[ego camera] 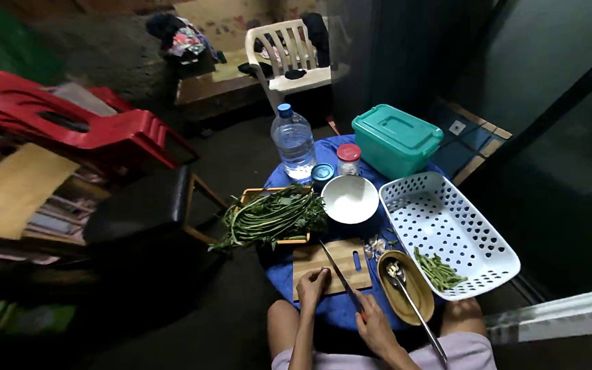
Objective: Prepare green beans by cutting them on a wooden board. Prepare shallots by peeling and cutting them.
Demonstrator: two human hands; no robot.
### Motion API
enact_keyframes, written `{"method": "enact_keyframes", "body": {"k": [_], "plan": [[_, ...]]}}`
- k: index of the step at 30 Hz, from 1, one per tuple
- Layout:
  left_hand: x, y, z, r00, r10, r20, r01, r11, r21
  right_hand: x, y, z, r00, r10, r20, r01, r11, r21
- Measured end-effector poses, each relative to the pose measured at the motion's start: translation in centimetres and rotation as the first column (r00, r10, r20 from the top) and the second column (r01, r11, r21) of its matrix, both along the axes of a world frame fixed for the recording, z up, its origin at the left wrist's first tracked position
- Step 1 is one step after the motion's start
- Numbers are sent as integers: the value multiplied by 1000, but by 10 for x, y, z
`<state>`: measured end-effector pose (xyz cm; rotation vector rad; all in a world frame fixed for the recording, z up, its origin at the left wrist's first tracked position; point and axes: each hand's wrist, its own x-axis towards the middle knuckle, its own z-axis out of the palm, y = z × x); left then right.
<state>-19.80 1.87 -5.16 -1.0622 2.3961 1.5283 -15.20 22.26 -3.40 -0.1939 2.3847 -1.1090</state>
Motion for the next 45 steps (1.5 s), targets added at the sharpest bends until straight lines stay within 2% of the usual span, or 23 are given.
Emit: {"method": "enact_keyframes", "body": {"k": [5, 8, 15, 22, 27, 39, 45], "plan": [[5, -3, -20, 993, 66, -95, -53, 989, 134, 1, -9, 2, 992, 68, -106, -63, 997, 51], [10, -2, -26, 986, 76, -148, -51, 985, 167, 3, -9, 8, 990, 95, -100, -85, 991, 102], [19, 6, -28, 981, 36, -190, -16, 994, 106, 9, 2, 15, 987, 132, -94, -115, 978, 172], [24, 8, -32, 966, 43, -256, -15, 994, 109, -7, -2, 42, 979, 192, 71, -203, 953, 226], [23, 9, -31, 967, 76, -243, -47, 991, 121, -18, -10, 44, 967, 233, 100, -251, 937, 243], [12, 4, -24, 984, 118, -132, -98, 984, 151, -37, -13, 32, 967, 244, 76, -253, 956, 149], [6, 0, -24, 996, 72, -60, -65, 991, 115, -43, -10, 24, 965, 261, 25, -263, 962, 69]]}}
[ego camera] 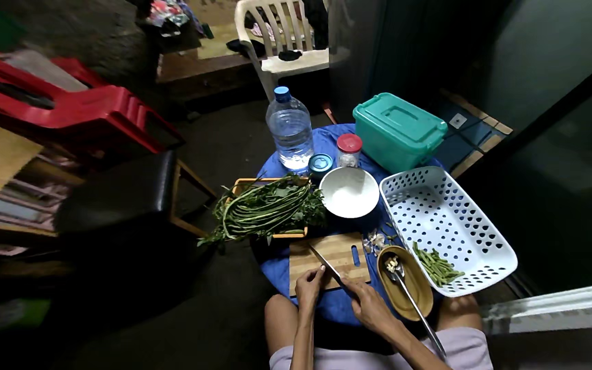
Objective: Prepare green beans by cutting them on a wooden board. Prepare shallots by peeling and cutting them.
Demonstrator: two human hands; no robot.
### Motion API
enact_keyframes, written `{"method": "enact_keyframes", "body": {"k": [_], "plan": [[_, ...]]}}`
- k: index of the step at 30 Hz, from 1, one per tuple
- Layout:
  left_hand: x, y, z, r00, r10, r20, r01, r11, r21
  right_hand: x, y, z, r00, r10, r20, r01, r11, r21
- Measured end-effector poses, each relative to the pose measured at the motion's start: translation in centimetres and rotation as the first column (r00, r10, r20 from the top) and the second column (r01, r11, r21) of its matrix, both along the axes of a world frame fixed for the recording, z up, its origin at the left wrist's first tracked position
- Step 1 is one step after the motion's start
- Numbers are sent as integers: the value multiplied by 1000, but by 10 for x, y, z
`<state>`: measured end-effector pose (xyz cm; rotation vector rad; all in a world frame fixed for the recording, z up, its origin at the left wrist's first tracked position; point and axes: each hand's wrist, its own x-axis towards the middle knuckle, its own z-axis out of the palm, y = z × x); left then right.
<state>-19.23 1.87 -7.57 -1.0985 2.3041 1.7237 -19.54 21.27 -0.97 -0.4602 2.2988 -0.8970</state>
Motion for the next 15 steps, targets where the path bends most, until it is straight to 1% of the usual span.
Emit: {"method": "enact_keyframes", "body": {"k": [3, 8, 11, 15], "plan": [[-1, 0, 4, 999, -10, 30, 11, 1000, -13, -2, 3, -9, 1000, 8, -29, -10, 997, -81], [-5, -1, 5, 998, -6, 68, 7, 1000, -18, -6, 5, -20, 998, -5, -61, -4, 988, -155], [-2, 1, 6, 997, 2, 73, -1, 1000, -24, -4, -3, -22, 1000, 5, -21, -8, 994, -109], [-3, 2, 6, 997, 33, 72, -30, 999, -35, 8, -10, -40, 998, -34, -44, 32, 998, -45]]}}
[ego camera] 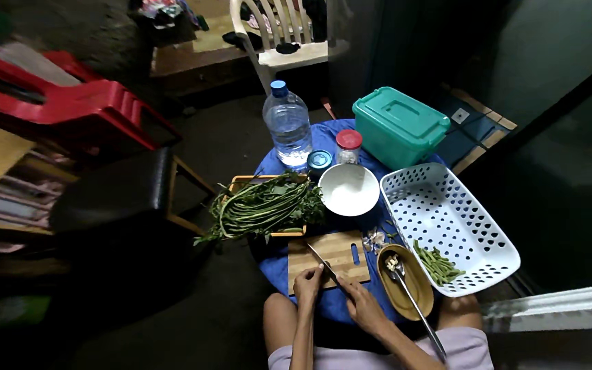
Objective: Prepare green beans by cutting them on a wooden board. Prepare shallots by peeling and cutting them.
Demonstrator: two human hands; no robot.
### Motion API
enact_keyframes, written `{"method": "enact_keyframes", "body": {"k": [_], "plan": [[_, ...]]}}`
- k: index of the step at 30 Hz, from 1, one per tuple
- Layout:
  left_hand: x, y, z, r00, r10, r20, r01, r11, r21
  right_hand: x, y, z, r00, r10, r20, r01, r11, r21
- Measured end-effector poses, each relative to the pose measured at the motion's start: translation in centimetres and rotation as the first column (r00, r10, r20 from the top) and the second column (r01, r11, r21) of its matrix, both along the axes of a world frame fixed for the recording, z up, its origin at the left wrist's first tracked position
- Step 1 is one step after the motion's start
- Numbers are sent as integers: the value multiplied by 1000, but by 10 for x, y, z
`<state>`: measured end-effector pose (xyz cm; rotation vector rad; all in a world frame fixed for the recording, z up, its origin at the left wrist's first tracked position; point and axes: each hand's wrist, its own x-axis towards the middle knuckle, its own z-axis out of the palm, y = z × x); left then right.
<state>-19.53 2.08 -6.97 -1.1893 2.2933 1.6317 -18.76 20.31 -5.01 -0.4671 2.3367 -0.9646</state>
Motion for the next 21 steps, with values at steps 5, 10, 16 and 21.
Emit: {"method": "enact_keyframes", "body": {"k": [5, 10, 16, 21], "plan": [[1, -2, -3, 999, -3, -32, 4, 1000, 17, 20, -10, -30, 983, -78, -163, 82, 996, 18], [7, 10, 7, 998, -26, -49, 22, 996, -84, 17, -9, -21, 993, -83, -86, 86, 996, 36], [8, 14, 10, 997, -70, -43, 62, 986, -154, 24, -3, 0, 997, -77, 5, 77, 995, 69], [7, 15, 11, 995, -55, -83, 40, 984, -172, 51, 11, -6, 995, -100, -13, 101, 989, 110]]}}
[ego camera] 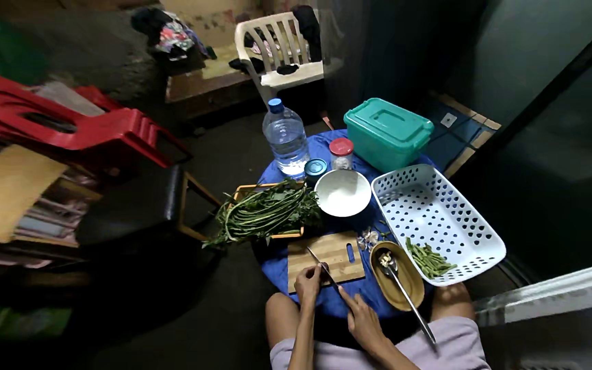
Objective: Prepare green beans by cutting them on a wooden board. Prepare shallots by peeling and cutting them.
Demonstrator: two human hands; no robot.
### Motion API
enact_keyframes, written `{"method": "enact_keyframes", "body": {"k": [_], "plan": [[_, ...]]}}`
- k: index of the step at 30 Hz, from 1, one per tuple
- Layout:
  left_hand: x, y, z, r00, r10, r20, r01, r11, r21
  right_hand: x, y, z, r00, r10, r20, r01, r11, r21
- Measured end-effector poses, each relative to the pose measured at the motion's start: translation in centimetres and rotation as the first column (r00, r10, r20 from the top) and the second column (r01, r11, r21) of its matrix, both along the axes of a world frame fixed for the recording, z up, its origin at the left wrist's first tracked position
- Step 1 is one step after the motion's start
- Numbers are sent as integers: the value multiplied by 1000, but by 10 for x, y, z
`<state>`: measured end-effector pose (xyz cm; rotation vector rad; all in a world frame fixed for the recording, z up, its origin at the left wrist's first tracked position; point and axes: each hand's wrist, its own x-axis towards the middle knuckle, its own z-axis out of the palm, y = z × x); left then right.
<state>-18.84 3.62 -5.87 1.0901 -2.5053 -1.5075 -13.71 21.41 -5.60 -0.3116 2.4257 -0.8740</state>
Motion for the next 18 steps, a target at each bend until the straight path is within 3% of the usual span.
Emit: {"method": "enact_keyframes", "body": {"k": [10, 18], "plan": [[-7, -11, 7, 999, -37, 27, 37, 999, 0, -15, -15, 26, 996, 15, 85, -16, 1000, 7], [-2, -11, 4, 997, -73, -10, 73, 996, -54, -29, -30, 17, 997, 22, 69, -20, 999, -35]]}}
